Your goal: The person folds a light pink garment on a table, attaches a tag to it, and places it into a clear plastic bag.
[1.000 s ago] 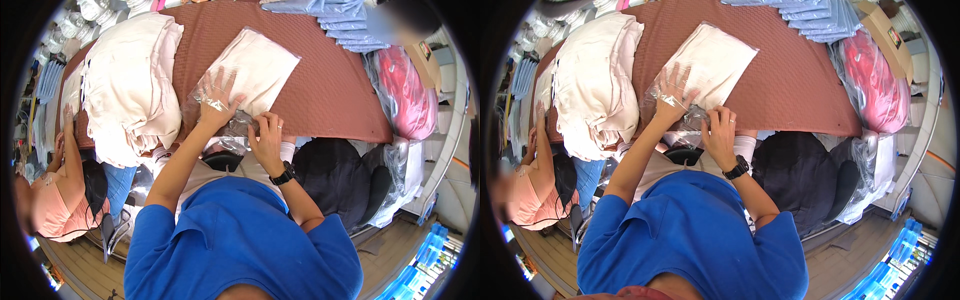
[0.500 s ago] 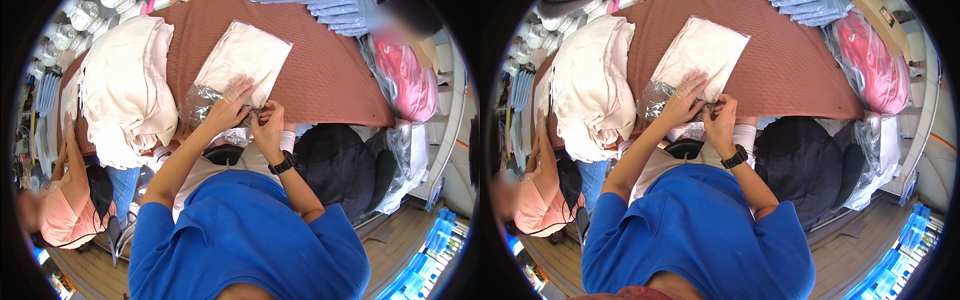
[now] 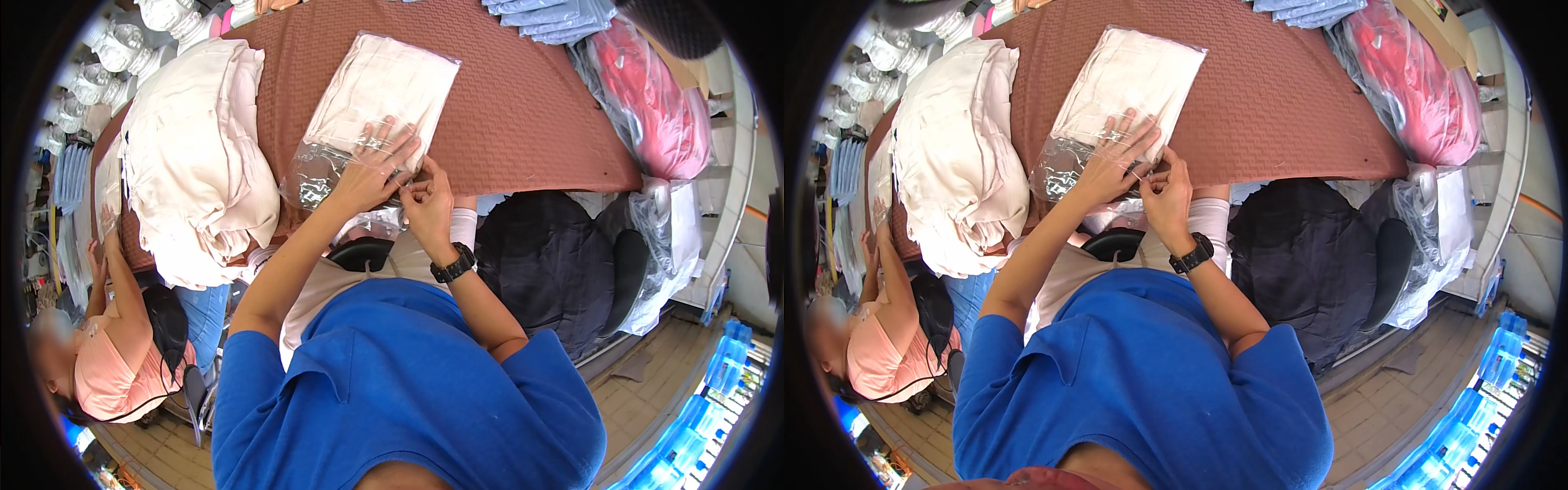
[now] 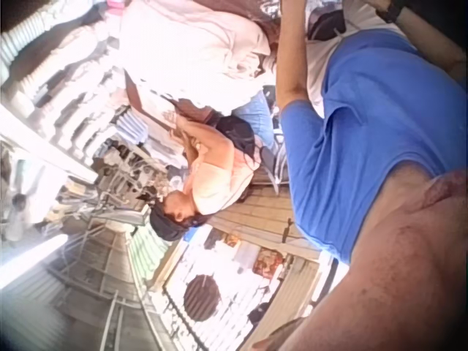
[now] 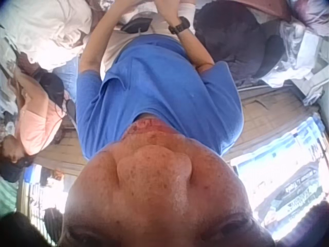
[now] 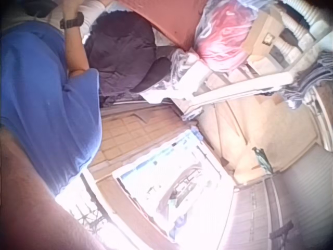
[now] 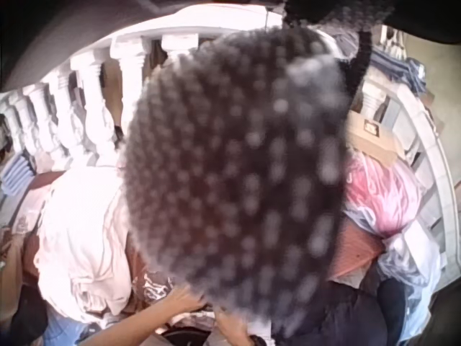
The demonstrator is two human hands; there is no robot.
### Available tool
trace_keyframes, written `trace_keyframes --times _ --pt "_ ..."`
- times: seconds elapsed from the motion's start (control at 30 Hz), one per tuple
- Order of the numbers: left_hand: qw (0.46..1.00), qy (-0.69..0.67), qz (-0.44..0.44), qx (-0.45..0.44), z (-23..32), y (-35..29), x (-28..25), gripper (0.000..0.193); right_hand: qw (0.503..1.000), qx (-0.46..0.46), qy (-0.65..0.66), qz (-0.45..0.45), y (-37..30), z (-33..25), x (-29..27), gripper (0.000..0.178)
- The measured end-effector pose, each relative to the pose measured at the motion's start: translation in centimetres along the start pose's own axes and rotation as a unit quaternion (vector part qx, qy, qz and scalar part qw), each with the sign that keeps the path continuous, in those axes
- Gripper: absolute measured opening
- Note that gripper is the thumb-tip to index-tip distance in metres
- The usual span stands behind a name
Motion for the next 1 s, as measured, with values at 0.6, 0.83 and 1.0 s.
trace_keyframes --times 0.6,0.83,1.0 --pt "0.997 0.029 -0.065 0.010 0.3 0.4 1.8 0.056 0.999 -0.008 -0.033 -0.026 -0.2 1.2 -0.4 0.061" --pt "0.985 0.135 0.040 -0.101 -1.4 -2.4 -1.3 0.061 0.902 -0.242 -0.357 -0.025 -1.5 -8.4 0.7 0.082" --pt "0.995 0.072 -0.028 -0.063 -2.7 -2.0 -0.8 0.063 0.851 -0.275 -0.445 -0.046 -0.2 -9.2 4.5 0.083"
Point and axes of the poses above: each hand's wrist, its own y-axis towards the middle knuckle, its own x-axis out of the palm, z = x × y, the point moved 4 cm from there along y, towards the middle knuckle, and after that the axes turned 15 degrees about x, right-handed, at the moved point
